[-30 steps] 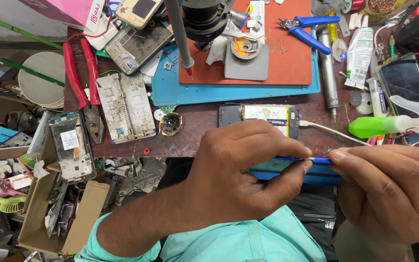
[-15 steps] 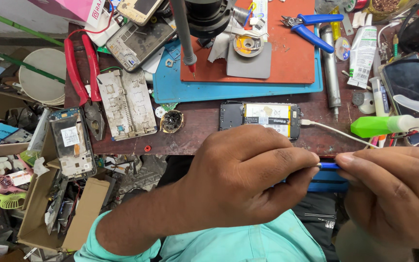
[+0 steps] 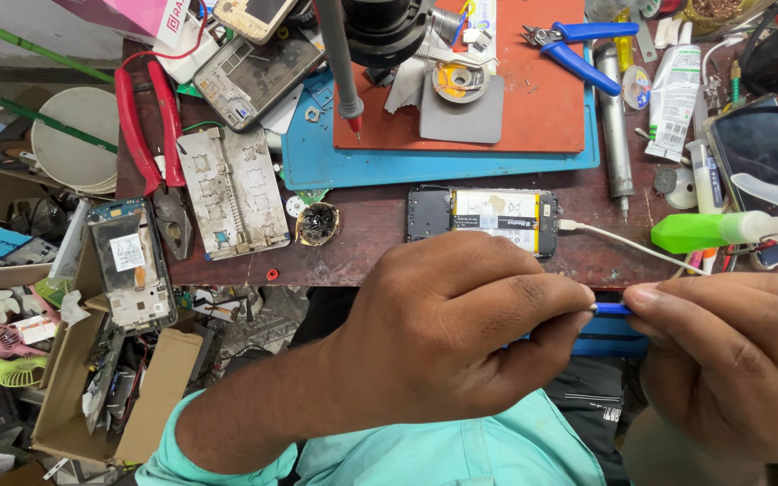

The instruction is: The person works at a cluttered electronics repair bench, handling a disassembled smartphone and its blue back cover. They use pliers to strip a small white wire, then apply adhesive from a tube to the wire end. The person also manipulates small metal components and a battery pack on the work surface.

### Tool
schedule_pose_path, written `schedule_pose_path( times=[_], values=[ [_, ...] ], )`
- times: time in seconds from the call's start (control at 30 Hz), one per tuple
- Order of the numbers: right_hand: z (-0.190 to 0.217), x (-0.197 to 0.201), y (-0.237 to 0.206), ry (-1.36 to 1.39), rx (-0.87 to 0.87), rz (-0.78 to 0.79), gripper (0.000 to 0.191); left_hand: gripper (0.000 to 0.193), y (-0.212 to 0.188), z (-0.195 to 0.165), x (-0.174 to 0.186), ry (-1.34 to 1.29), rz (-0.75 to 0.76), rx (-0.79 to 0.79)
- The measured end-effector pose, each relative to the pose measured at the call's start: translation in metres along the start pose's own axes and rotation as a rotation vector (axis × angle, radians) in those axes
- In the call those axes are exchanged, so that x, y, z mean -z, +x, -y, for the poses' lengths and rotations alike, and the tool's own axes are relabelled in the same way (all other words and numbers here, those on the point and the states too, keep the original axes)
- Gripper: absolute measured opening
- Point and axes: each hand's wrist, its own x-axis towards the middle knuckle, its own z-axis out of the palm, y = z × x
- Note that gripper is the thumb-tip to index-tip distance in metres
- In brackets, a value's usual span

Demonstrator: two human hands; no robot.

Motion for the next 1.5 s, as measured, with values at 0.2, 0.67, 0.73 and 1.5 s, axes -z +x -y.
schedule_pose_path(
  times=[0.2,0.67,0.73,1.5],
  values=[
    [0.003,-0.001,0.001,-0.017,-0.013,-0.019,0.022,0.018,0.001,0.000,0.000,-0.001,-0.006,-0.007],
    [0.008,-0.004,0.011,-0.009,-0.036,-0.012,0.019,0.017,0.010,-0.004,0.004,0.083,-0.033,-0.069],
    [0.013,-0.008,0.014,-0.009,-0.087,0.002,0.019,0.017,0.013,-0.005,0.007,0.113,-0.069,-0.099],
    [-0.161,-0.135,0.086,-0.171,-0.767,-0.082,0.018,0.019,0.022,-0.021,0.040,0.208,-0.203,-0.161]
  ],
)
